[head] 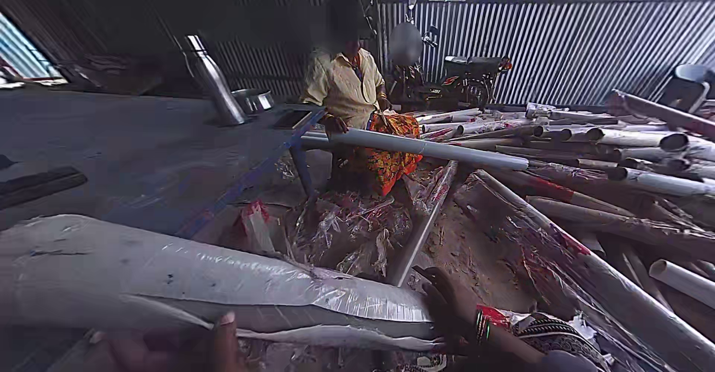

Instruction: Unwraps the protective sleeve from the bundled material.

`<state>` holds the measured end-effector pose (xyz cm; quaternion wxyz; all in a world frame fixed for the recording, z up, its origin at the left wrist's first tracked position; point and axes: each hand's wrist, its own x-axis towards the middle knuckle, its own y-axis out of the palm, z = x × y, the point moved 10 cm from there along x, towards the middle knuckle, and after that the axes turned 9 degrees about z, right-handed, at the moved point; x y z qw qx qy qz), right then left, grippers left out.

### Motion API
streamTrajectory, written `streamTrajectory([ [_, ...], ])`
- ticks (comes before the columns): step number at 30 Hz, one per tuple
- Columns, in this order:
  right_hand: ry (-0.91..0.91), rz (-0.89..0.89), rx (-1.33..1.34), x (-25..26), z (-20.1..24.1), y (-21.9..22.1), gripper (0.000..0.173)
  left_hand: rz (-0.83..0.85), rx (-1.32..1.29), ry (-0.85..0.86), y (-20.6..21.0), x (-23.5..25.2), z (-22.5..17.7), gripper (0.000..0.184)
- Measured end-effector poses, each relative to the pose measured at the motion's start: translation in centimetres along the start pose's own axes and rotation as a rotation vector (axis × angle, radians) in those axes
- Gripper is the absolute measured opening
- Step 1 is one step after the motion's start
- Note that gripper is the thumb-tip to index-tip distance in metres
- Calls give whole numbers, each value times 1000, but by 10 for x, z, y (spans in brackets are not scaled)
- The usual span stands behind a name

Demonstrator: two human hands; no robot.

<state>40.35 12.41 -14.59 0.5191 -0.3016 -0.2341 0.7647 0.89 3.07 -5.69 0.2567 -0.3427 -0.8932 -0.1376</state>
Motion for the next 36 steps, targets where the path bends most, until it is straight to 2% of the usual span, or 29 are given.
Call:
streamTrajectory([
  [4,-127,-109,-78,-12,14,-1,42,-35,1,-184,-2,-1,-36,101],
  [8,-177,-105,-43,-13,8,-1,46,-102,109,-138,-16,21,-63,97],
  [11,-230,-149,-33,-20,9,-4,44,-102,213,-131,-21,42,-57,101],
  [15,-277,-194,-12,-23,10,-5,43,-65,290,-245,-22,49,-47,104],
  [20,-255,-134,8,-20,8,-3,44,-30,306,-306,-23,47,-39,99],
  [27,-289,-195,27,-23,8,-5,43,40,403,-307,-28,50,-44,91],
  [31,-223,-98,82,-20,3,-3,45,91,520,-366,-31,50,-45,83],
  [36,-215,-96,93,-17,0,-3,45,149,695,-374,-32,53,-51,76],
])
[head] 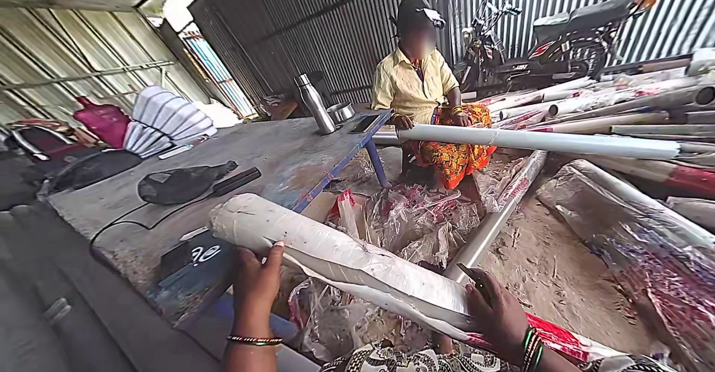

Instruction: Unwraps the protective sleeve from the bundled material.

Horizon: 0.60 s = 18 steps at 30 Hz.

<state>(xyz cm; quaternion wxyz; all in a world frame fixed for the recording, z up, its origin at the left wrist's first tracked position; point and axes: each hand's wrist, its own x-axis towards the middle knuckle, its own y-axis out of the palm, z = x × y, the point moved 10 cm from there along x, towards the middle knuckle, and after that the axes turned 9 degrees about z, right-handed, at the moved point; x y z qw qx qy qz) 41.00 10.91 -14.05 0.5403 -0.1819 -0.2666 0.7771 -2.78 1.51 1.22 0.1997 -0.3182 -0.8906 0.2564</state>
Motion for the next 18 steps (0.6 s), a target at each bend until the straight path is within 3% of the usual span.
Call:
streamTrajectory([
  [9,36,6,59,1,-3,-2,44,68,260,-41,-5,5,-2,68],
  [18,12,-67,149,1,-9,-11,40,16,204,-53,-2,-2,-5,69],
])
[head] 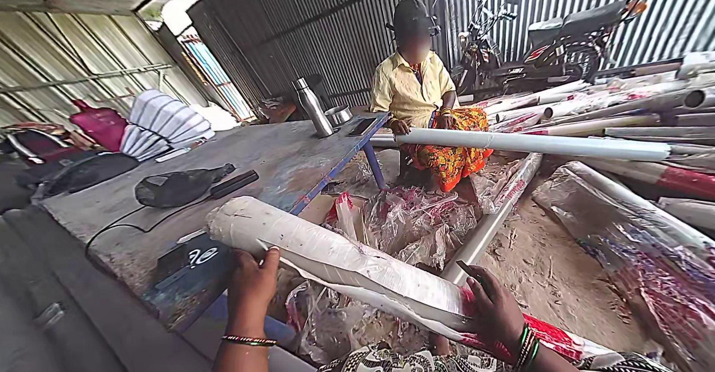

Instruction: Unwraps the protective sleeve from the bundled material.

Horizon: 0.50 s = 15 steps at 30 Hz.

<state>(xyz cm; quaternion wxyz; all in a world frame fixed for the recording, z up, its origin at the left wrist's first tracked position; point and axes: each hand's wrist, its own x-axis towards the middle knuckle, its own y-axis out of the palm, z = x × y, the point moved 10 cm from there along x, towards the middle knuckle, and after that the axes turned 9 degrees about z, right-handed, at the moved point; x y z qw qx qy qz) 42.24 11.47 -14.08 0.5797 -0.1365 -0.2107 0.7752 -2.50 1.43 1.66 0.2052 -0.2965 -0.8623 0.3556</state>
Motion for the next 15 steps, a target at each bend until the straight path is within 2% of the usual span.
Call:
streamTrajectory([
  [5,-52,-164,212,-4,7,-30,39,-28,-53,-2,-3,-2,-3,68],
  [8,-87,-197,574,-7,2,-43,32,-33,-111,13,0,-3,-1,68],
  [10,-66,-194,714,-14,7,-52,42,-41,-138,11,1,-4,1,68],
  [12,-60,-218,730,-19,11,-64,53,-42,-176,8,3,-5,2,69],
  [15,-71,-223,756,-23,16,-73,60,-51,-197,5,5,-6,2,69],
])
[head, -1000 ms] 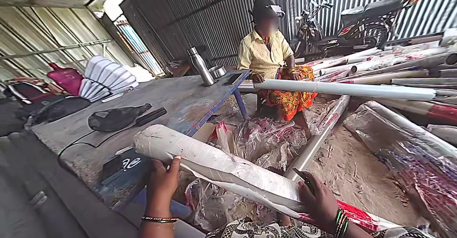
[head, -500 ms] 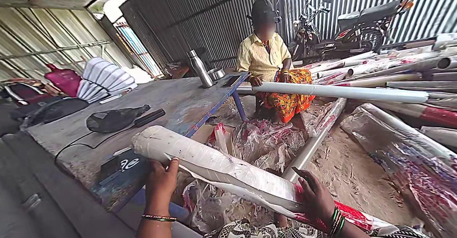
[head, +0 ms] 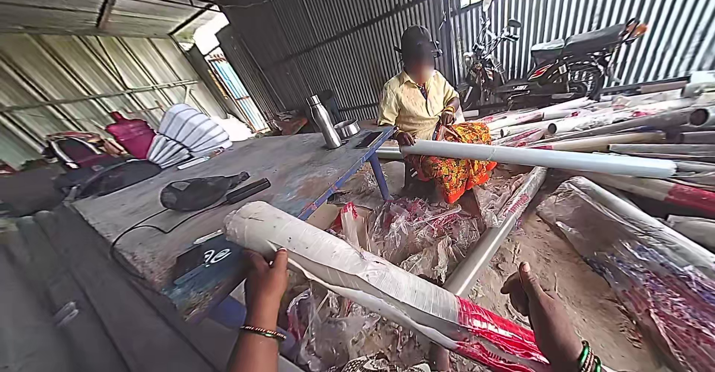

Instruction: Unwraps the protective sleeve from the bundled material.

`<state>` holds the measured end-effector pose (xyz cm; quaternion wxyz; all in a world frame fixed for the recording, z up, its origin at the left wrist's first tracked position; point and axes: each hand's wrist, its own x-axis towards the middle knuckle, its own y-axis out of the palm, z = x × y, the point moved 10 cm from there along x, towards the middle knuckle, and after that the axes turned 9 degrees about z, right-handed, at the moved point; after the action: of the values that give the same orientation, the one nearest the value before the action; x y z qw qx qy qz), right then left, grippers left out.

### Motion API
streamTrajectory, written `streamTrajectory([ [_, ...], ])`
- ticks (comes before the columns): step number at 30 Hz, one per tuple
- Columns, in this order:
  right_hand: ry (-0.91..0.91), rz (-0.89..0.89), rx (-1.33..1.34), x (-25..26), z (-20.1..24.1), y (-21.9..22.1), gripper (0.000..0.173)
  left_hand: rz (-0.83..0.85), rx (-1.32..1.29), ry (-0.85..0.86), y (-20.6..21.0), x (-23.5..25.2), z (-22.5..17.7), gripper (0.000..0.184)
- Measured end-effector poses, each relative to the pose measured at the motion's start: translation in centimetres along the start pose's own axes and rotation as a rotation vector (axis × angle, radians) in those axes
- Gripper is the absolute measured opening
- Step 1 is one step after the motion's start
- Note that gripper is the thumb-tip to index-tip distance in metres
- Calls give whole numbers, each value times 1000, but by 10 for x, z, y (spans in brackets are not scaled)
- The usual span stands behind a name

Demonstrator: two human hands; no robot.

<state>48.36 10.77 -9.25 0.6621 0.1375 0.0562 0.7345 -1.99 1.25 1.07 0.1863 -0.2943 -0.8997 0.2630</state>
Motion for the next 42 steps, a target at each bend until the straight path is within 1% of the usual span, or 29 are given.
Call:
streamTrajectory([
  [2,40,-1,50,-2,0,-2,60,-6,-6,-10,2,1,2,68],
  [6,120,62,184,-4,-7,2,54,-20,-25,-22,3,0,2,69],
  [11,168,91,303,-5,-13,5,30,-25,-74,-32,5,-1,4,71],
  [14,202,74,365,-6,-17,8,27,-34,-74,-32,4,-2,3,70],
  [16,256,41,393,-8,-19,10,29,-35,-79,-27,5,-2,3,71],
  [19,326,37,385,-12,-18,15,34,-49,-85,-15,4,-2,4,71],
  [23,302,86,382,-13,-13,20,38,-72,-98,25,4,3,5,71],
  [29,295,81,369,-14,-14,19,37,-74,-106,13,6,0,4,70],
  [34,265,134,363,-14,-17,23,34,-84,-108,3,6,0,3,69],
  [38,274,192,257,-16,-18,27,32,-80,-112,12,6,-1,3,68],
  [42,237,241,70,-17,-16,29,27,-87,-110,7,7,-3,1,68],
])
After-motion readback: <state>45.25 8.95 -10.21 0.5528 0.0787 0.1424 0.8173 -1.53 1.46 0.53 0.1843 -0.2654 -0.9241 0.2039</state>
